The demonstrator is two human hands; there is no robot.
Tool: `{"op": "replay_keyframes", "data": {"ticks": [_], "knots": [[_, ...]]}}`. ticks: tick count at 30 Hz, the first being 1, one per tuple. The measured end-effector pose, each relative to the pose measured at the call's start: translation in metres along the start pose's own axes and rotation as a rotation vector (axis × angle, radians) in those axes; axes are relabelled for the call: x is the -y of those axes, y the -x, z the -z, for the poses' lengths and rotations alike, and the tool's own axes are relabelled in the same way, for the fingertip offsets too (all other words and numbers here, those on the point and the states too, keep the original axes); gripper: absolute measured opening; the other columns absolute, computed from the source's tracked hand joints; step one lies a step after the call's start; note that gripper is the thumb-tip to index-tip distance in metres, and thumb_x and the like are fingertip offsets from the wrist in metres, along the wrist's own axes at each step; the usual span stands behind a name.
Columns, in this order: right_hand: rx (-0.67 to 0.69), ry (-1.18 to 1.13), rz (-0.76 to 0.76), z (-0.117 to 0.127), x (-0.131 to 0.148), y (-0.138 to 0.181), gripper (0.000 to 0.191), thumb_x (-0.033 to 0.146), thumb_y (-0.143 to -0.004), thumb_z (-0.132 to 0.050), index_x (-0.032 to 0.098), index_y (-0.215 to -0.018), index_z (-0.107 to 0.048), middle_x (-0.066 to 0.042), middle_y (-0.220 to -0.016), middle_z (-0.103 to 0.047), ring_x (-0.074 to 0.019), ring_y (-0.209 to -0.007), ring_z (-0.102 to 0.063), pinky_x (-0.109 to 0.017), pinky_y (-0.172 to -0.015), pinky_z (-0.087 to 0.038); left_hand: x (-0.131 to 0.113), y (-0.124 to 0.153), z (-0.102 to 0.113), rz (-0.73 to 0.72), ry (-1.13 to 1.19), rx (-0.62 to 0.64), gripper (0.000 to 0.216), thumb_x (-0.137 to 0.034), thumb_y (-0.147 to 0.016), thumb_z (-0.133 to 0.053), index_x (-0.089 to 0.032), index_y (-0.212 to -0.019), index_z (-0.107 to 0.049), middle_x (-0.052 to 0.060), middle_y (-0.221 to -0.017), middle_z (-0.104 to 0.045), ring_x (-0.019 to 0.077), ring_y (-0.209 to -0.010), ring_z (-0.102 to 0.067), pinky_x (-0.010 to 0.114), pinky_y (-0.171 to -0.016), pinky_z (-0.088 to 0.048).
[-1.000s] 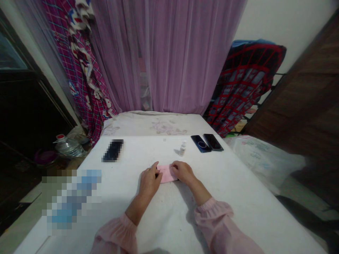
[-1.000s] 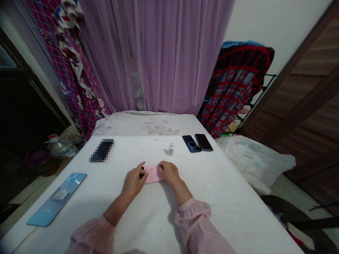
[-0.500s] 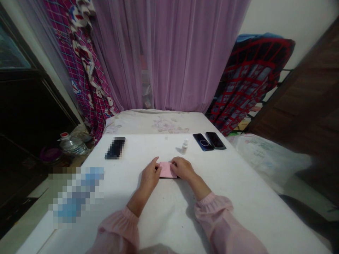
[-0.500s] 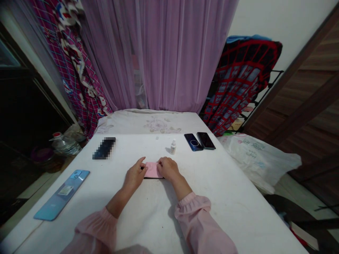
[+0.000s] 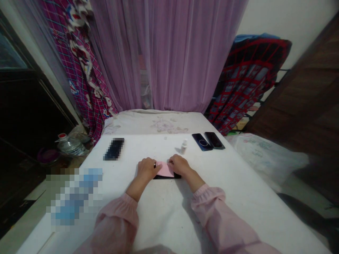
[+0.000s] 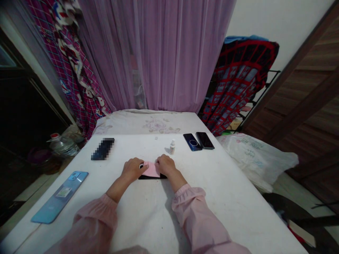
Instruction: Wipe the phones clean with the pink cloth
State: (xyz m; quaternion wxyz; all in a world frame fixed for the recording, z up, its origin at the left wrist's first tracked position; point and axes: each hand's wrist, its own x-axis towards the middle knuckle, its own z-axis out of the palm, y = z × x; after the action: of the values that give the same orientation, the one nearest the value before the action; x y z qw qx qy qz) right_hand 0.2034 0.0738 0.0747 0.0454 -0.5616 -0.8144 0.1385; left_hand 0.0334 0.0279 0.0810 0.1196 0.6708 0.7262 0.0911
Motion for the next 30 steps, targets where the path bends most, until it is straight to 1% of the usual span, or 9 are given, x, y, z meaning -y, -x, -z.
{"op": "replay_keyframes", "data": {"ticks": [3,7,12,17,19,21,25,27,30], "knots": [[-0.035,-0.038,0.004,-0.004,-0.001,0.0,0.018,0.026,-0.088,-0.057,0.02,-0.092,-0.074,-0.01,-0.106,-0.07,-0.021,-0.098,-0.063,-0.027,-0.077,-0.042,0.001,-0.003,0.0,0.007,0.028,0.01,0.024,-0.044,-0.085,-0.062,-0.023,-0.092,-0.072,0.009,-0.105,-0.071,0.0297,-0.108,-0.061,0.041,-0.092,-0.041],[-0.113,-0.134,0.009,-0.009,-0.005,0.005,0.017,0.024,-0.088,-0.056,0.02,-0.089,-0.072,-0.008,-0.1,-0.072,-0.0202,-0.096,-0.063,-0.027,-0.078,-0.041,0.002,-0.005,-0.005,0.018,0.138,-0.026,0.011,-0.031,-0.087,-0.06,-0.025,-0.091,-0.068,0.004,-0.102,-0.073,0.0237,-0.103,-0.063,0.035,-0.089,-0.041],[-0.219,-0.309,-0.024,-0.017,-0.011,0.013,0.02,0.027,-0.09,-0.05,0.022,-0.09,-0.069,-0.002,-0.085,-0.072,-0.0164,-0.077,-0.062,-0.025,-0.069,-0.041,0.005,-0.003,-0.015,0.045,0.363,-0.056,0.011,-0.025,-0.09,-0.052,-0.025,-0.091,-0.062,-0.003,-0.078,-0.069,0.0158,-0.073,-0.063,0.025,-0.063,-0.039],[-0.299,-0.818,-0.059,-0.023,-0.013,0.019,0.024,0.041,-0.084,-0.057,0.02,-0.084,-0.067,0.001,-0.067,-0.064,-0.0147,-0.064,-0.057,-0.024,-0.06,-0.042,0.006,0.002,-0.019,-0.019,0.58,-0.076,0.009,-0.03,-0.089,-0.052,-0.024,-0.084,-0.058,-0.008,-0.06,-0.056,0.0124,-0.058,-0.054,0.022,-0.054,-0.033],[-0.249,-1.089,-0.082,-0.023,-0.012,0.024,0.036,0.049,-0.079,-0.064,0.018,-0.097,-0.067,0.001,-0.069,-0.065,-0.0141,-0.062,-0.057,-0.024,-0.058,-0.044,0.004,0.005,-0.02,-0.053,0.649,-0.087,0.012,-0.033,-0.088,-0.051,-0.023,-0.085,-0.057,-0.009,-0.058,-0.053,0.0117,-0.055,-0.051,0.021,-0.053,-0.033],[-0.107,-1.335,-0.122,-0.021,-0.009,0.031,0.049,0.052,-0.072,-0.073,0.018,-0.107,-0.066,-0.001,-0.076,-0.069,-0.0141,-0.064,-0.06,-0.024,-0.057,-0.046,0.002,0.007,-0.02,-0.089,0.703,-0.092,0.014,-0.036,-0.088,-0.052,-0.023,-0.086,-0.057,-0.009,-0.058,-0.051,0.0111,-0.054,-0.049,0.02,-0.052,-0.033],[0.184,-1.609,-0.17,-0.021,-0.003,0.048,0.05,0.048,-0.06,-0.083,0.017,-0.098,-0.071,-0.005,-0.079,-0.073,-0.0169,-0.066,-0.065,-0.025,-0.058,-0.049,0.001,0.012,-0.025,-0.153,0.741,-0.079,0.018,-0.04,-0.086,-0.054,-0.022,-0.085,-0.058,-0.009,-0.058,-0.053,0.011,-0.054,-0.051,0.02,-0.052,-0.036],[0.174,-1.626,-0.159,-0.023,-0.005,0.054,0.05,0.047,-0.058,-0.084,0.016,-0.094,-0.073,-0.006,-0.079,-0.074,-0.0203,-0.073,-0.068,-0.03,-0.066,-0.052,0.005,0.016,-0.027,-0.17,0.726,-0.074,0.019,-0.04,-0.087,-0.053,-0.022,-0.084,-0.059,-0.007,-0.06,-0.057,0.012,-0.057,-0.055,0.021,-0.055,-0.039],[-0.016,-1.484,-0.202,-0.026,-0.017,0.059,0.047,0.049,-0.062,-0.08,0.015,-0.093,-0.073,-0.007,-0.081,-0.075,-0.0235,-0.077,-0.068,-0.035,-0.074,-0.053,0.015,0.021,-0.027,-0.17,0.673,-0.092,0.021,-0.038,-0.09,-0.048,-0.021,-0.086,-0.061,-0.001,-0.069,-0.065,0.016,-0.066,-0.062,0.027,-0.065,-0.047]]}}
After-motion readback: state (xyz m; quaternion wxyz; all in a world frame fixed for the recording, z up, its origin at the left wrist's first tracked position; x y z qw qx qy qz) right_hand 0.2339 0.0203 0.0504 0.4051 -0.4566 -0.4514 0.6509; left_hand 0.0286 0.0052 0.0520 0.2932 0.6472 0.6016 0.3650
